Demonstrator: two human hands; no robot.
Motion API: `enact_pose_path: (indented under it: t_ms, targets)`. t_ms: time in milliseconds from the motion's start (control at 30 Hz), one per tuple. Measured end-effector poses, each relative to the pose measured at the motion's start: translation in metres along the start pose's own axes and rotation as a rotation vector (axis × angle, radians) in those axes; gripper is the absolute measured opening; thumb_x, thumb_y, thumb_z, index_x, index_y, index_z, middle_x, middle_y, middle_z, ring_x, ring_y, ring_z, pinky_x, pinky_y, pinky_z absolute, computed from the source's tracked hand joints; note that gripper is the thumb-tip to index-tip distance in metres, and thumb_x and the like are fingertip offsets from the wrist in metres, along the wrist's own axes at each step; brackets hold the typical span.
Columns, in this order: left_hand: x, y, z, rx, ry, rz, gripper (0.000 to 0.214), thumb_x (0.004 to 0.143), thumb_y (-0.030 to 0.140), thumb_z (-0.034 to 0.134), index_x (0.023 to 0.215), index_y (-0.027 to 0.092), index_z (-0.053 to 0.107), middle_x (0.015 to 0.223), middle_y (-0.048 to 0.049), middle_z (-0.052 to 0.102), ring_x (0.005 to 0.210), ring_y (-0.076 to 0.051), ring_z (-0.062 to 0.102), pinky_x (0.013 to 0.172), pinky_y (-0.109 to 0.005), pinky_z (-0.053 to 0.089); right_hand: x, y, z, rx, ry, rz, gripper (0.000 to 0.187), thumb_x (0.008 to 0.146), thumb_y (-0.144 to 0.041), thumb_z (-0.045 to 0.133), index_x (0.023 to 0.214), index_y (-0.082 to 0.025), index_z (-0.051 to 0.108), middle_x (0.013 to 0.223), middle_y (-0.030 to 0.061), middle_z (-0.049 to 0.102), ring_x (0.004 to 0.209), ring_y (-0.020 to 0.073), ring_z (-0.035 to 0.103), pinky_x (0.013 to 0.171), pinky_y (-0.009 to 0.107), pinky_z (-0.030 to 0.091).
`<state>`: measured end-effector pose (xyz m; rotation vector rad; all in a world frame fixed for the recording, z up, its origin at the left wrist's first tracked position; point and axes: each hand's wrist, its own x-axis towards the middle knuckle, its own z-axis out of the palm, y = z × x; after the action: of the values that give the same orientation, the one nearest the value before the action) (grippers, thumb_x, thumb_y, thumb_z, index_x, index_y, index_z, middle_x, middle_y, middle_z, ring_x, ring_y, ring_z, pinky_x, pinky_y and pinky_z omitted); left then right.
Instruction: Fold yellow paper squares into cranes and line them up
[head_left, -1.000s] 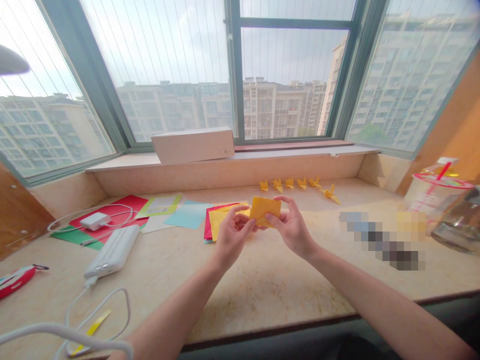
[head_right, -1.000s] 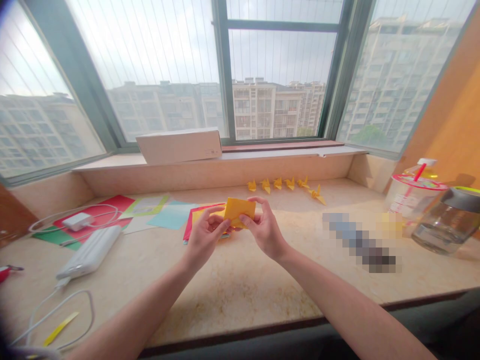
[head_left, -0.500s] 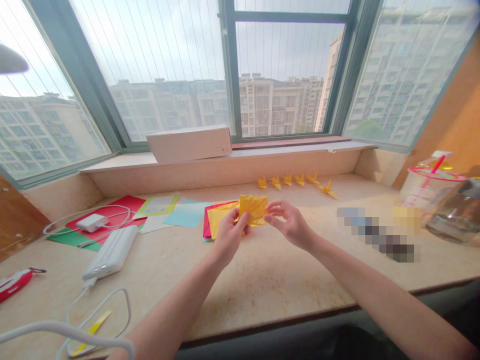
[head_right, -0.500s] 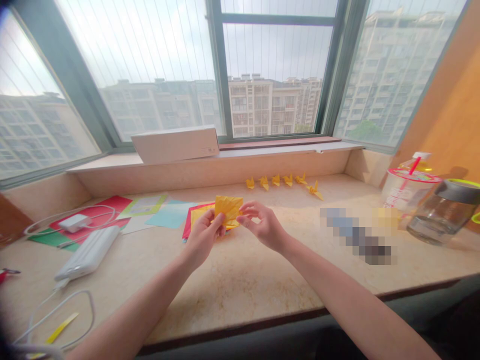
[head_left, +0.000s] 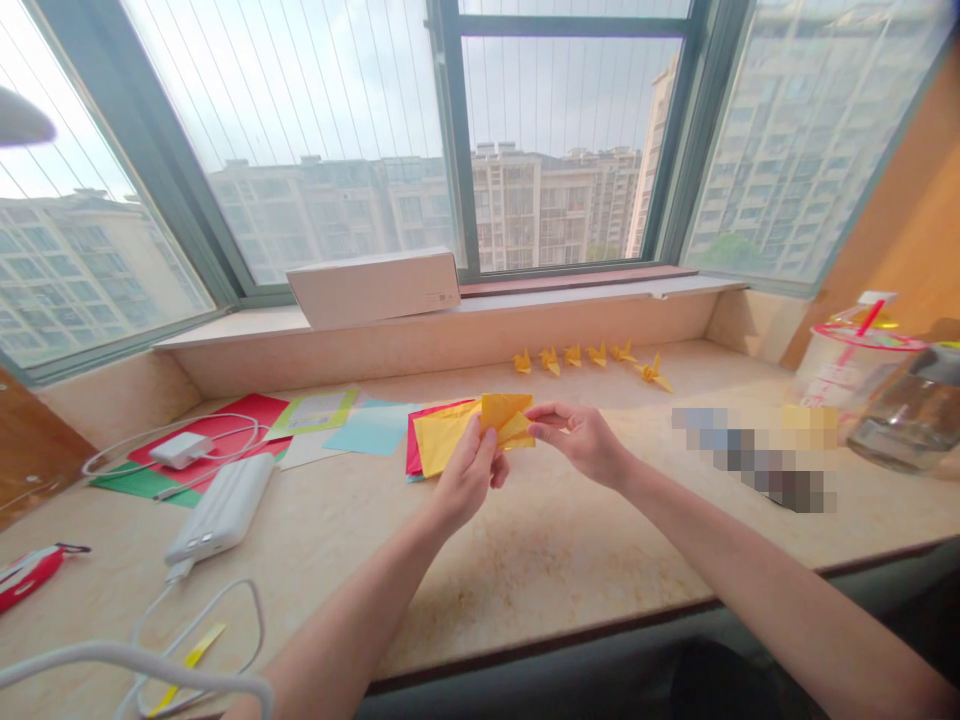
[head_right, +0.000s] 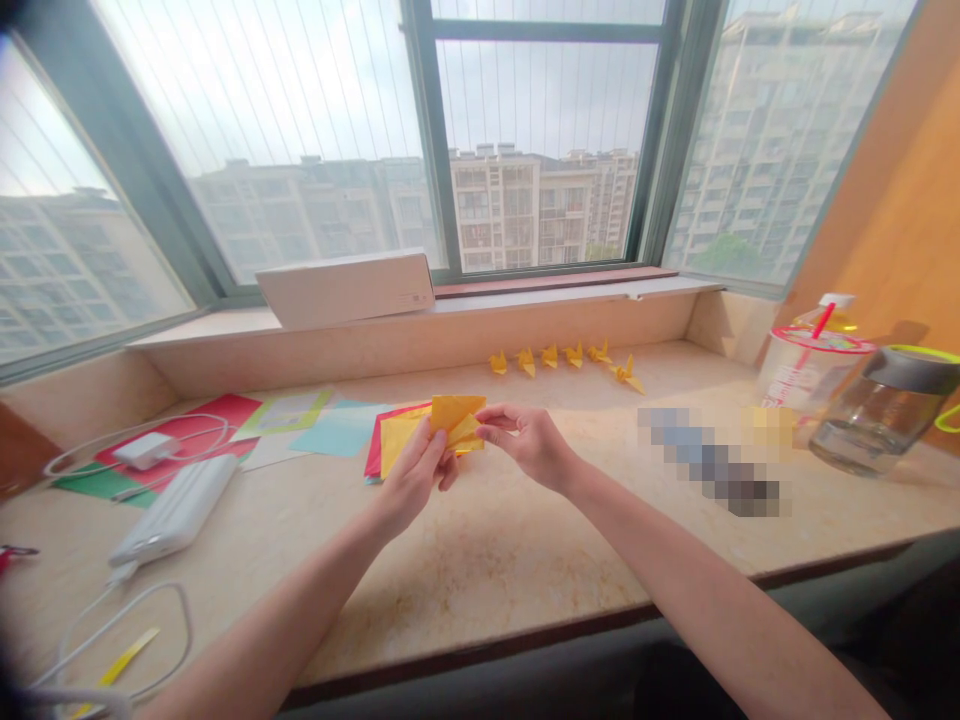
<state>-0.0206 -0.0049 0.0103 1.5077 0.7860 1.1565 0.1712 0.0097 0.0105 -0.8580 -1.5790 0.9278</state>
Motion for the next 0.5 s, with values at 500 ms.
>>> enact_pose_path:
  t_ms: [500]
  targets:
    - [-0.002,-0.010,0.002,0.125,0.121,0.080,0.038,0.094,0.058,0.043,0.103,0.021,0.048,0.063,0.0062,0.043,0.047,-0.008,0.037,0.040,-0.019,0.029,-0.005,-0.004,0.002,-0.077,0.053,-0.092,0.024,0.081,-0.043,0.073,0.095,-0.024,0.077,0.095,0.0043,0.079,0.091,0.0247,0.074,0.088,0.043,0.059]
